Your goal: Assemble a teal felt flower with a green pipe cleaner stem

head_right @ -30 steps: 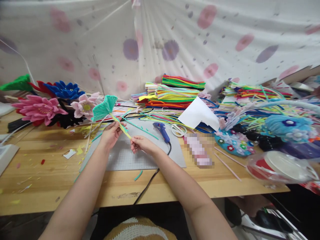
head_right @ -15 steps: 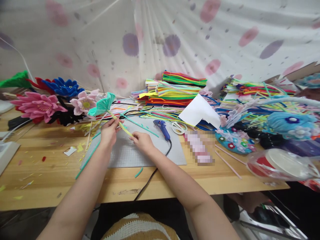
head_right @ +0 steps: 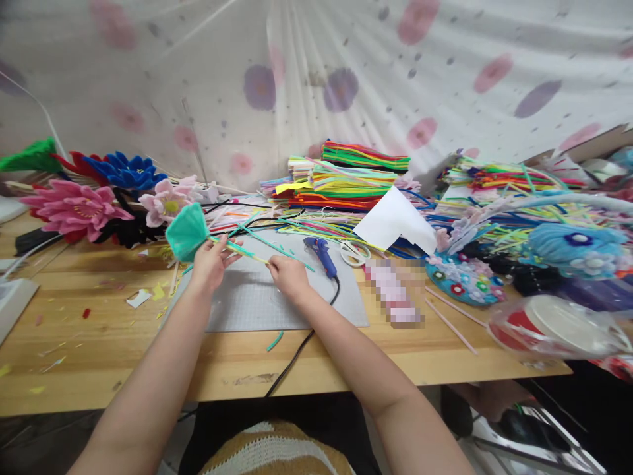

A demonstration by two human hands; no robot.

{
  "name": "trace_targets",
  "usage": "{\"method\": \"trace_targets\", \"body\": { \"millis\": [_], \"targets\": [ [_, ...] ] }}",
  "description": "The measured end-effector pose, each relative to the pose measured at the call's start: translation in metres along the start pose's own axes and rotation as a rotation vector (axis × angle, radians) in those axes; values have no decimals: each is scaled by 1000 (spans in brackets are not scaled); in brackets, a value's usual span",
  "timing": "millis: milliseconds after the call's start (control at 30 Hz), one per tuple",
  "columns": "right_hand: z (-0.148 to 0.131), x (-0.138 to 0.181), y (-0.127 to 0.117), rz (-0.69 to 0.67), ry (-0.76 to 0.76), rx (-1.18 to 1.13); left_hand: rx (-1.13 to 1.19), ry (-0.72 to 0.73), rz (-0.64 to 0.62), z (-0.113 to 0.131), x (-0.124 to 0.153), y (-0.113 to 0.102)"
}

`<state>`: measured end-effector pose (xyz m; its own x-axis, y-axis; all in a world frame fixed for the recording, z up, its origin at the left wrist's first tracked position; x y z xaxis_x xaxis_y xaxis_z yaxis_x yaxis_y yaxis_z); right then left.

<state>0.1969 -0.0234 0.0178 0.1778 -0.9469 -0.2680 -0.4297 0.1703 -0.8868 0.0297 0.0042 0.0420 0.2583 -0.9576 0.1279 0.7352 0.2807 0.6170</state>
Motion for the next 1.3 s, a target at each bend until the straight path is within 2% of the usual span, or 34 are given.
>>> {"method": "trace_targets", "body": {
  "millis": [100,200,300,400,467,600,700,833,1100,1300],
  "targets": [
    [6,-1,-2,56,20,17,12,-54,8,-1,-5,-9],
    [11,-3,3,69,64,-119,15,-67,23,-5,-7,-16],
    [11,-4,11,-4,128,-386,13,-61,10,-13,-7,-18],
    [8,-5,16,-141,226,-759,64,3,14,-19,-9,-18],
    [5,-6,16,-186,278,-946,100,47,38,-22,-10,-17],
    [2,-9,14,-214,344,-1111,166,62,47,-24,-9,-16],
    [1,-12,14,-209,394,-1138,168,9,-1,-24,-8,-15],
    [-1,-16,19,-191,382,-1072,129,-42,-35,-28,-7,-15],
    [1,-15,22,-137,286,-967,205,94,53,-33,-6,-14],
    [4,-16,27,-213,268,-976,234,125,54,-36,-5,-17]
  ]
}}
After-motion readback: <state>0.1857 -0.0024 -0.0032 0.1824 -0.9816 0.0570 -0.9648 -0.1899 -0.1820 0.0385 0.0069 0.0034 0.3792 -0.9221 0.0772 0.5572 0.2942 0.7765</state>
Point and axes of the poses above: each hand's wrist, its own x-axis away from the middle knuckle, its own y-axis out of the palm, z = x × y, the point moved 1 cm from there along -x, towards the middle knuckle, and after that the axes turned 15 degrees about x, right-handed, at the moved point
